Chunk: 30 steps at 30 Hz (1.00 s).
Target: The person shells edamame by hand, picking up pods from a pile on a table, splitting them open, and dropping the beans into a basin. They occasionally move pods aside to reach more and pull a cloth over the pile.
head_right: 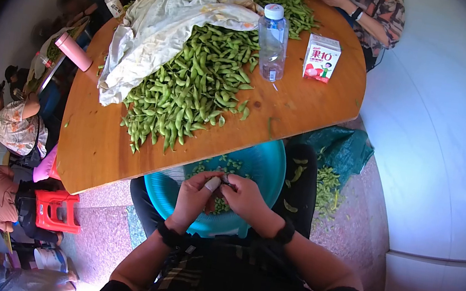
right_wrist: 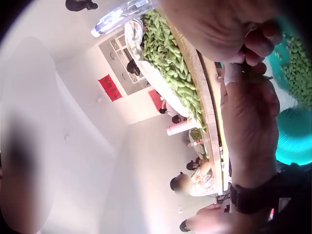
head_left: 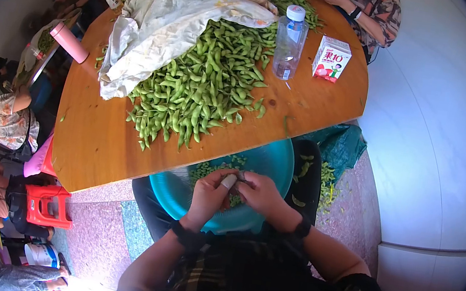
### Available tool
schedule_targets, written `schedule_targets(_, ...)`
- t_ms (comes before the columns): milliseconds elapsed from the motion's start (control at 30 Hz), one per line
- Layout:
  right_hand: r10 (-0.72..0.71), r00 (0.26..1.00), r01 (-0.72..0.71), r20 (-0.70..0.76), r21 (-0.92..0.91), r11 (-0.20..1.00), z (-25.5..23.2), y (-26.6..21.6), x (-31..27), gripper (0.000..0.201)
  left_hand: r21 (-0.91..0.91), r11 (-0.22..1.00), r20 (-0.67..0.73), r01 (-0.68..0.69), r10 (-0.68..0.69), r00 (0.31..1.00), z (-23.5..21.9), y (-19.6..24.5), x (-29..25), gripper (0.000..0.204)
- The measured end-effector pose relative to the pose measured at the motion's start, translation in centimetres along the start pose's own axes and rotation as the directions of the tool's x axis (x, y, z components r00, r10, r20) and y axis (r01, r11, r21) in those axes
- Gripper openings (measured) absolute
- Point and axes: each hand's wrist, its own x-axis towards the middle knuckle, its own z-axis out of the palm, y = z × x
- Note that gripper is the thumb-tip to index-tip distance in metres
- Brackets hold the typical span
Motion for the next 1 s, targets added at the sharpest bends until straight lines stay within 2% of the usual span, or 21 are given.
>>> schedule_targets(33, -0.002, 1.000, 0.002, 0.002, -0.002, 1.000, 0.0, 0.0, 0.0, 0.011, -0.001, 1.000, -0.002, -0.003, 0.003, 1.000, 0.0, -0.4, 0.1, 0.022)
schedule_targets(100, 0.096, 0.995, -0.095, -0.004, 0.133, 0.987, 0.2, 0.0, 0.0, 0.010, 0.074, 0.992, -0.043, -0.100, 0.104, 0.994, -0.1, -1.5, 0.3, 0.021)
schedule_targets(233, 0.071, 0.997, -0.070, -0.027, 0.034, 0.997, 0.4, 0.3, 0.1, 0.011, 0.057, 0.990, -0.016, -0.132, 0.133, 0.991, -0.4, -2.3, 0.7, 0.022)
schedule_targets(300, -0.094, 0.985, 0.090, -0.147, -0.033, 0.995, 0.8, 0.4, 0.1, 0.010, 0.003, 0.987, -0.017, -0.162, 0.162, 0.987, -0.4, -2.5, 0.8, 0.025)
schedule_targets(333, -0.097, 0.985, 0.093, -0.139, -0.035, 0.995, 1.0, 0.3, 0.0, 0.010, 0.002, 0.986, -0.024, -0.165, 0.165, 0.986, -0.5, -2.5, 0.8, 0.025)
schedule_targets(400, -0.132, 0.972, 0.112, -0.195, -0.114, 0.987, 1.4, -0.1, -0.3, 0.014, -0.097, 0.993, -0.042, -0.067, 0.063, 0.997, -0.6, -2.0, 0.6, 0.024)
schedule_targets(433, -0.133, 0.973, 0.113, -0.187, -0.114, 0.987, 1.7, -0.3, -0.5, 0.014, -0.099, 0.993, -0.049, -0.069, 0.064, 0.997, -0.7, -2.4, 0.6, 0.024)
schedule_targets(500, -0.329, 0.916, 0.280, -0.228, -0.221, 0.934, 1.9, -0.7, -0.5, 0.019, -0.094, 0.985, 0.028, -0.142, 0.145, 0.989, -0.6, -2.8, 0.8, 0.027)
schedule_targets(633, -0.324, 0.926, 0.265, -0.191, -0.281, 0.922, 1.9, -1.2, -0.6, 0.022, -0.113, 0.987, 0.014, -0.117, 0.119, 0.993, -0.1, -1.7, 0.0, 0.026)
schedule_targets(700, -0.358, 0.906, 0.298, -0.226, -0.261, 0.918, 2.1, -1.0, -0.6, 0.019, -0.278, 0.960, 0.051, -0.042, 0.059, 0.997, -0.4, -1.9, -0.1, 0.026)
schedule_targets(800, -0.327, 0.915, 0.273, -0.235, -0.233, 0.933, 2.2, -1.6, -0.9, 0.015, -0.234, 0.972, 0.029, -0.005, 0.012, 0.999, -0.7, -1.9, -0.5, 0.026)
schedule_targets(933, -0.384, 0.911, 0.334, -0.151, -0.278, 0.901, 2.4, -0.2, -0.8, 0.017, -0.254, 0.967, -0.024, -0.031, 0.026, 0.999, -0.7, -2.8, 0.0, 0.028)
schedule_targets(1000, -0.316, 0.938, 0.285, -0.141, -0.205, 0.937, 2.4, -1.0, -1.0, 0.017, -0.259, 0.960, -0.001, -0.104, 0.107, 0.994, -1.0, -3.0, -0.1, 0.028)
